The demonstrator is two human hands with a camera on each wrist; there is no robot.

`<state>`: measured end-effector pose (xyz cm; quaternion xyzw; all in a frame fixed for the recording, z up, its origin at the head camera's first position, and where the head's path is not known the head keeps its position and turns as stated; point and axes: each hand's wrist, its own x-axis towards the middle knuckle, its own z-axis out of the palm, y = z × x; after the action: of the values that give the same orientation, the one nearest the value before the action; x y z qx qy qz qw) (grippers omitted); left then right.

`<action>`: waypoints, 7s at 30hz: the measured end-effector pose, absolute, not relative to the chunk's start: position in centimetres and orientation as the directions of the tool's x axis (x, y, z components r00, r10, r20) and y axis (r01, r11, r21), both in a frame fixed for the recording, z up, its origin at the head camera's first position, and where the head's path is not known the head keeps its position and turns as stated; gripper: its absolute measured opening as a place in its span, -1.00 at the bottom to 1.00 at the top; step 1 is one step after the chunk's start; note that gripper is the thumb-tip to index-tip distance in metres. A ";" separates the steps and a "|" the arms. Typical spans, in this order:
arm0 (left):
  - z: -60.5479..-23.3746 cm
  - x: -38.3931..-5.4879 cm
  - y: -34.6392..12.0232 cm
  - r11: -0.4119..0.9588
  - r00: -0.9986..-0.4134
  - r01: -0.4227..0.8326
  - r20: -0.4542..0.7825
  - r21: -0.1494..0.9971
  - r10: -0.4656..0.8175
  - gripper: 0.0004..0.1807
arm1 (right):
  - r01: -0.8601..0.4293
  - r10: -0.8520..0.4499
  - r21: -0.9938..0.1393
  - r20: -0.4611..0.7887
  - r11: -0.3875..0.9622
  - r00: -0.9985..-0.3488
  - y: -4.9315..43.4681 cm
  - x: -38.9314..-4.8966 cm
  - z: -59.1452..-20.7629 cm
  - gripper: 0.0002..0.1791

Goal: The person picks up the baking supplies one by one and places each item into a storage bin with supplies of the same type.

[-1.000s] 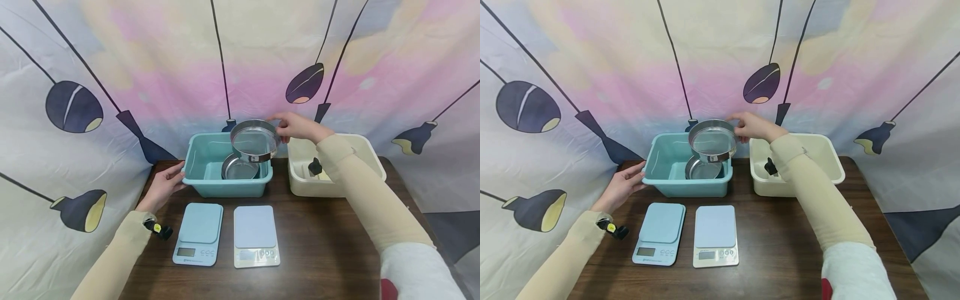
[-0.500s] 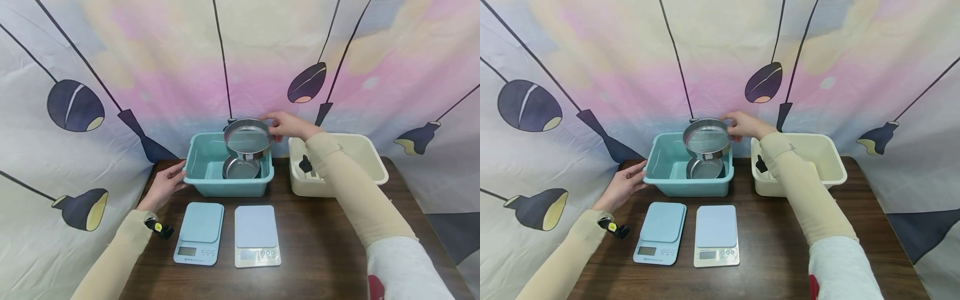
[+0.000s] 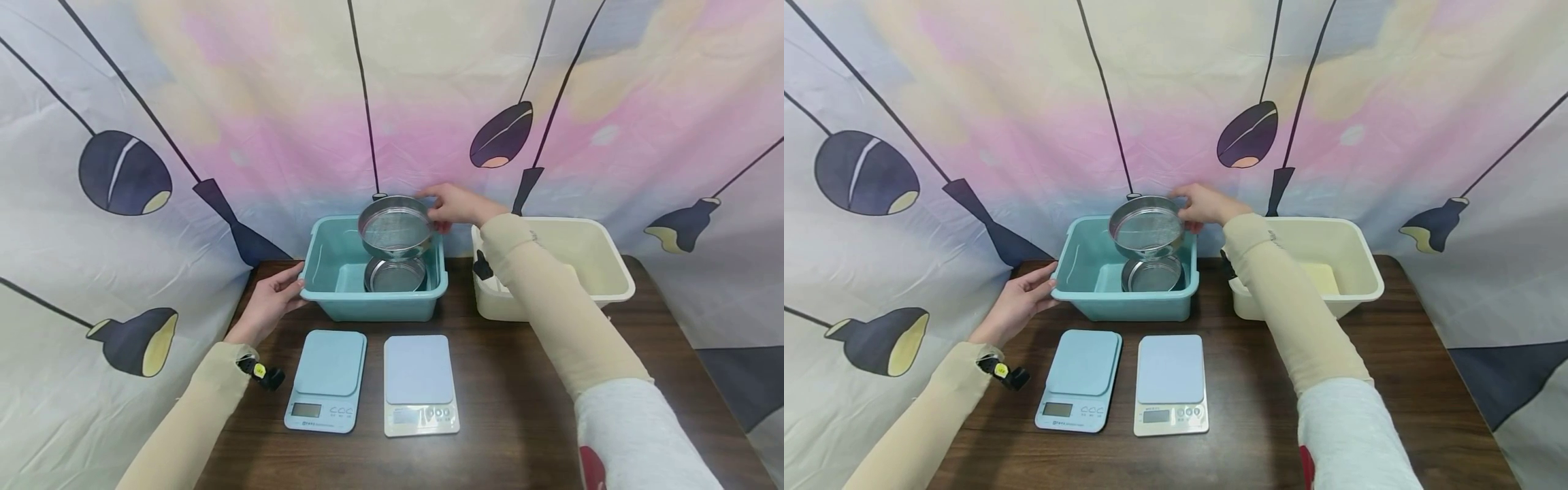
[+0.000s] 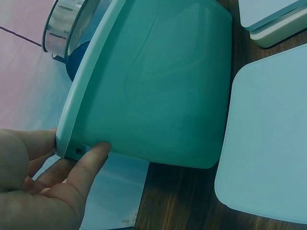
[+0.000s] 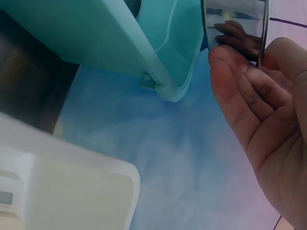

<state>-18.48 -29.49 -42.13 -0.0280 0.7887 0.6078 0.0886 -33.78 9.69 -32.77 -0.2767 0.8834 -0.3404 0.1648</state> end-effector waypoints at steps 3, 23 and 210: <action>-42.1 -18.5 -29.5 0.259 -0.983 -0.155 -0.176 0.953 0.060 -0.38 | -0.367 -0.602 -0.694 -0.119 0.619 -0.789 9.2 -33.9 -32.9 -0.36; -42.1 -18.8 -29.4 0.250 -0.982 -0.148 -0.171 0.957 0.075 -0.37 | -0.310 -0.569 -0.666 -0.210 0.679 -0.795 7.5 -33.7 -34.8 -0.39; -44.9 -12.6 -26.4 0.241 -0.985 -0.074 -0.034 0.968 -0.167 -0.53 | -0.236 -0.035 -0.618 0.319 0.750 -0.947 39.5 -16.1 -47.9 -0.45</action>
<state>-12.58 -26.42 -44.92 -0.0766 0.7868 0.6112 -0.0381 -16.07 39.47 -47.92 -0.0734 0.9241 -0.3459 -0.1453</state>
